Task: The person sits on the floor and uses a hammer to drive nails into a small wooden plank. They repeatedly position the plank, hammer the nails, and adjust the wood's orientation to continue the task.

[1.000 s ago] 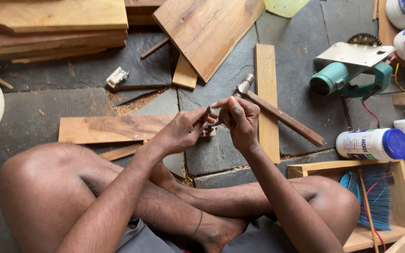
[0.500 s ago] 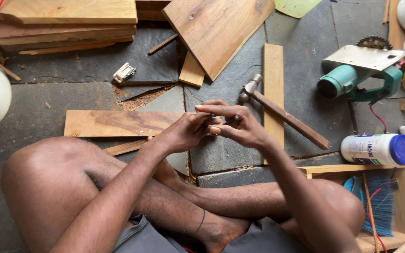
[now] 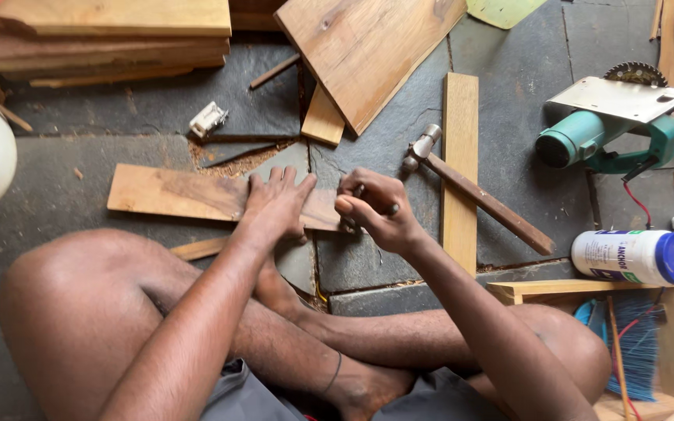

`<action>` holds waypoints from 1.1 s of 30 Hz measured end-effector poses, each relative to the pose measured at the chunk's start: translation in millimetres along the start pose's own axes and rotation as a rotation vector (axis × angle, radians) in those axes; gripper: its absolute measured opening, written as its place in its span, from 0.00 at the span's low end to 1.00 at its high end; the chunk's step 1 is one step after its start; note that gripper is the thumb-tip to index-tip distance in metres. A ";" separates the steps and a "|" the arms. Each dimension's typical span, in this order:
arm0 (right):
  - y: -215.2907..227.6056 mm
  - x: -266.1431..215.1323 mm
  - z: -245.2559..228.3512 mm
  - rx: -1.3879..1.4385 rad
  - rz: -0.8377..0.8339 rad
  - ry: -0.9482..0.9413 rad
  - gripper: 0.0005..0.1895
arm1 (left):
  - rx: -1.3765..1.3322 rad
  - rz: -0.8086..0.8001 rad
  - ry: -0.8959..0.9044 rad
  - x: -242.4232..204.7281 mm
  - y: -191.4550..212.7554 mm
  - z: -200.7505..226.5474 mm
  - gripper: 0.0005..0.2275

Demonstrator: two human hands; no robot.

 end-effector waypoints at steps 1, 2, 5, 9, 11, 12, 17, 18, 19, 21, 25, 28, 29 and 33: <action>-0.6 -0.3 -0.8 -0.013 0.016 0.017 0.11 | -0.002 -0.025 -0.002 2.0 -7.7 0.3 0.51; -2.2 0.9 -0.5 -0.014 0.018 0.006 0.12 | 0.001 -0.049 -0.006 6.5 -11.8 -1.8 0.52; -5.4 8.3 -0.4 -0.040 0.024 -0.031 0.12 | 0.012 -0.049 -0.038 20.1 -14.4 -10.0 0.56; -11.7 29.0 3.6 -0.175 0.008 -0.101 0.13 | 0.055 -0.167 -0.053 29.3 -17.3 -15.0 0.60; -15.4 32.0 3.2 -0.209 0.002 -0.105 0.13 | 0.044 -0.156 -0.048 28.6 -19.4 -12.4 0.61; -15.9 34.2 1.9 -0.201 0.000 -0.084 0.13 | 0.042 -0.147 -0.044 29.7 -18.4 -12.7 0.61; -20.3 45.1 8.6 -0.287 0.026 -0.168 0.15 | 0.035 -0.240 -0.045 39.2 -36.7 -18.9 0.48; -23.3 46.7 10.9 -0.301 0.020 -0.202 0.15 | 0.039 -0.239 -0.052 43.4 -42.6 -19.7 0.46; -27.8 48.7 13.3 -0.314 0.014 -0.236 0.15 | -0.075 -0.106 -0.080 44.8 -46.4 -20.7 0.46; -53.1 61.0 18.5 -0.253 -0.060 -0.145 0.11 | -0.305 0.163 -0.130 42.6 -54.6 -24.9 0.47; -91.2 110.5 37.5 -0.573 -0.075 -0.207 0.15 | 0.122 0.154 -0.116 38.0 -66.8 -24.3 0.33; -64.9 141.4 49.1 -0.335 -0.078 -0.480 0.14 | 0.059 0.129 -0.114 40.0 -51.7 -25.4 0.47; -53.2 140.9 46.5 -0.314 -0.092 -0.524 0.14 | 0.028 0.120 -0.105 37.2 -47.2 -24.2 0.51; 8.8 111.5 6.2 -0.209 -0.063 -0.589 0.15 | -0.032 0.007 -0.092 23.8 -24.5 -18.8 0.52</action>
Point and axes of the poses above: each hand's wrist, its own x-axis towards the middle knuckle, its own y-axis out of the back of the hand, z = x × y, the point moved 3 cm from there along x, towards the middle knuckle, and after that the axes turned 7 degrees about -z, right-handed, at the moved point
